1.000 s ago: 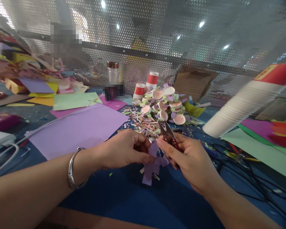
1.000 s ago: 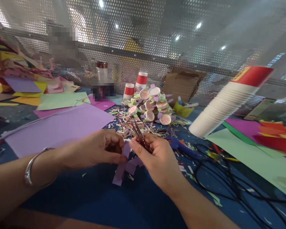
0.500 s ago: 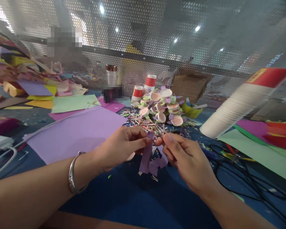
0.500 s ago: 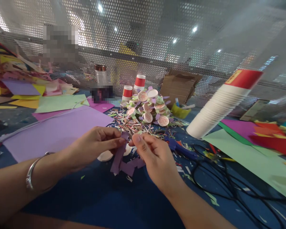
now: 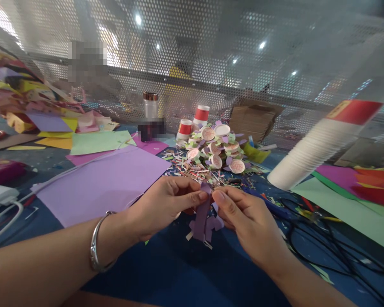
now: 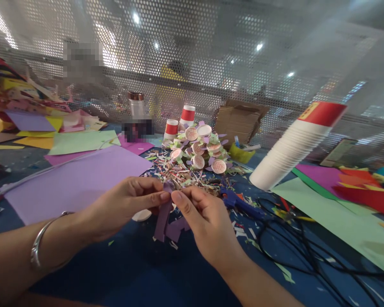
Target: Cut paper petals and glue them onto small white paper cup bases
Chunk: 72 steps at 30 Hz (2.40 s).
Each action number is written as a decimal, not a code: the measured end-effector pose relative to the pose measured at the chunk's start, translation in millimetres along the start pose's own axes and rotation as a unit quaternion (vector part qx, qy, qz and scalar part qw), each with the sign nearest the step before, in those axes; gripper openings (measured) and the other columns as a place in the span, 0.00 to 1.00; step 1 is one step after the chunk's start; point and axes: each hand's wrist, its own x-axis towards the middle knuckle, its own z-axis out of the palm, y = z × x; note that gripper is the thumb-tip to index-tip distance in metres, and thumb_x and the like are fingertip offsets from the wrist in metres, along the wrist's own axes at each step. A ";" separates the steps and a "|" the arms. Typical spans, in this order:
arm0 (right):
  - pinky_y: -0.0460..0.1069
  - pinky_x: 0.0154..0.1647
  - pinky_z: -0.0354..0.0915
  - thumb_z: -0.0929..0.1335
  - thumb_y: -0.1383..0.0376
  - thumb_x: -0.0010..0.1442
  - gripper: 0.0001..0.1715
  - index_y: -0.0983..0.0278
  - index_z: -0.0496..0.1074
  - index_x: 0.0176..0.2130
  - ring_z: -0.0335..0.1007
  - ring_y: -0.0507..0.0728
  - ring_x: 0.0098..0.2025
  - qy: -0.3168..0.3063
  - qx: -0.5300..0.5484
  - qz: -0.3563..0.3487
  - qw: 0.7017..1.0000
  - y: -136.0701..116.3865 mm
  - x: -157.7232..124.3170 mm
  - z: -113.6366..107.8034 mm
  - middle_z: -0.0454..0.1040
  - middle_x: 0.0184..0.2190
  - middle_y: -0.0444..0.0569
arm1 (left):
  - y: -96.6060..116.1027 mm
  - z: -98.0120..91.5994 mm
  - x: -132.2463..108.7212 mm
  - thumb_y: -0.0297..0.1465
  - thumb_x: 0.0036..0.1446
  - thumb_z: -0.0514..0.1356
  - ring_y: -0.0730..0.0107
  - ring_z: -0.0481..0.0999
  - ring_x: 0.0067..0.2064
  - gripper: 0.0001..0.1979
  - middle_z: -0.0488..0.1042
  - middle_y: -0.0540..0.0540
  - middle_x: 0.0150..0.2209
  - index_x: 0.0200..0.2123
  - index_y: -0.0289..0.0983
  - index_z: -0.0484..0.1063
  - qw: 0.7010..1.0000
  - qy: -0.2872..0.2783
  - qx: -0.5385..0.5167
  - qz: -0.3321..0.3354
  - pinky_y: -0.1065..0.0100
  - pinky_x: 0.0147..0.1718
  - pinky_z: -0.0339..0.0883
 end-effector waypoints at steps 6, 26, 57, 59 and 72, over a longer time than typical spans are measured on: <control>0.46 0.19 0.41 0.69 0.45 0.65 0.21 0.60 0.70 0.40 0.41 0.48 0.20 0.010 0.005 -0.001 1.000 0.6 -1.1 0.4 0.52 0.18 0.33 | -2.2 2.8 -1.0 0.40 0.52 0.73 0.80 0.71 0.29 0.17 0.73 0.53 0.26 0.28 0.32 0.74 0.998 -0.007 -0.048 -0.037 0.75 0.33 0.66; 0.46 0.18 0.42 0.67 0.45 0.66 0.22 0.60 0.71 0.36 0.41 0.48 0.20 0.022 -0.016 -0.009 1.000 1.7 -1.4 -3.8 0.50 0.19 0.34 | -0.8 3.0 -2.8 0.37 0.62 0.65 0.75 0.78 0.28 0.12 0.77 0.49 0.27 0.32 0.34 0.71 0.998 -0.007 -0.041 -0.050 0.73 0.31 0.68; 0.45 0.19 0.41 0.67 0.46 0.67 0.22 0.60 0.70 0.34 0.41 0.48 0.21 -0.035 0.012 0.032 0.999 1.7 -0.4 -10.1 0.49 0.19 0.34 | 8.1 -7.7 0.6 0.40 0.57 0.67 0.80 0.66 0.24 0.14 0.74 0.52 0.25 0.29 0.34 0.78 0.992 -0.011 0.123 -0.027 0.74 0.24 0.57; 0.45 0.19 0.40 0.67 0.46 0.67 0.22 0.61 0.69 0.32 0.39 0.48 0.20 -0.019 0.048 0.039 0.998 1.8 0.8 -9.6 0.48 0.18 0.34 | 6.7 -7.2 0.4 0.41 0.57 0.67 0.80 0.68 0.25 0.15 0.76 0.51 0.27 0.30 0.34 0.78 0.994 -0.008 0.102 -0.039 0.74 0.24 0.56; 0.46 0.18 0.39 0.68 0.44 0.65 0.23 0.61 0.71 0.37 0.39 0.47 0.20 -0.032 0.027 0.038 0.998 1.3 -0.6 -8.0 0.48 0.19 0.34 | 1.3 -3.1 0.6 0.33 0.61 0.66 0.75 0.77 0.31 0.09 0.79 0.47 0.29 0.33 0.32 0.77 0.999 -0.007 -0.023 -0.040 0.72 0.35 0.69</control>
